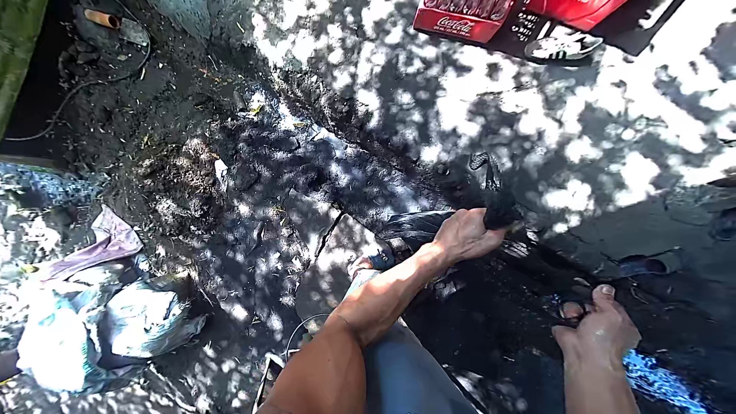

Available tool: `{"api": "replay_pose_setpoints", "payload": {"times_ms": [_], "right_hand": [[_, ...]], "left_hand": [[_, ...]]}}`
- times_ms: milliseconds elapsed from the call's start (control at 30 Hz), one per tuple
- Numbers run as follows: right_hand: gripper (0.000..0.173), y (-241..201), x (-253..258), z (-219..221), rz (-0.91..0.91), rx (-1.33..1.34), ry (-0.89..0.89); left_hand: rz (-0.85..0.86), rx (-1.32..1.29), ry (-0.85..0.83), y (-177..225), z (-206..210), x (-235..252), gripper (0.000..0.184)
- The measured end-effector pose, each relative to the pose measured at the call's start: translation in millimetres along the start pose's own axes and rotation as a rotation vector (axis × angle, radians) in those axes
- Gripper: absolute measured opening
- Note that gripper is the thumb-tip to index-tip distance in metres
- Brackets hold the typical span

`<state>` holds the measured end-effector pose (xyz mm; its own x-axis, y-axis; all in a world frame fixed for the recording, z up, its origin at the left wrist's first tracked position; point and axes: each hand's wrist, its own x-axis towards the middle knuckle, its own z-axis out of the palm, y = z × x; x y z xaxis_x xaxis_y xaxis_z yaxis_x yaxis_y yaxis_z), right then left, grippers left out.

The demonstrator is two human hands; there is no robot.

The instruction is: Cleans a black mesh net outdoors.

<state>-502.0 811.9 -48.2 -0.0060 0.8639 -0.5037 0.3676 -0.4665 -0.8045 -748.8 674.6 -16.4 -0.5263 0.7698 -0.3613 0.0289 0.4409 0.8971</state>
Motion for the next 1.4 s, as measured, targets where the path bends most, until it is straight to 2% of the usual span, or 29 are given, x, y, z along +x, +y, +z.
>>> {"api": "replay_pose_setpoints", "payload": {"times_ms": [167, 300, 533, 733, 833, 1100, 1400], "right_hand": [[0.02, -3, -19, 27, 0.002, -0.007, -0.02], [0.019, -12, -35, 49, 0.02, 0.019, -0.036], [0.02, -12, -52, 68, 0.039, 0.075, -0.073], [0.02, -6, -62, 87, 0.085, 0.082, -0.066], [0.019, -3, -64, 93, 0.083, 0.072, -0.094], [0.022, -3, -71, 107, 0.075, 0.028, -0.143], [0.022, 1, -70, 100, 0.064, 0.047, -0.13]], "left_hand": [[-0.051, 0.024, -0.041, -8, -29, -7, 0.041], [-0.04, 0.029, 0.003, -11, -48, -11, 0.04], [-0.01, 0.062, 0.046, -24, -60, -10, 0.036], [-0.089, 0.101, 0.056, -31, -73, -10, 0.036], [-0.141, 0.103, 0.065, -37, -79, -10, 0.037], [-0.136, 0.006, 0.111, -47, -87, -23, 0.036], [-0.134, -0.006, 0.101, -52, -86, -28, 0.037]]}}
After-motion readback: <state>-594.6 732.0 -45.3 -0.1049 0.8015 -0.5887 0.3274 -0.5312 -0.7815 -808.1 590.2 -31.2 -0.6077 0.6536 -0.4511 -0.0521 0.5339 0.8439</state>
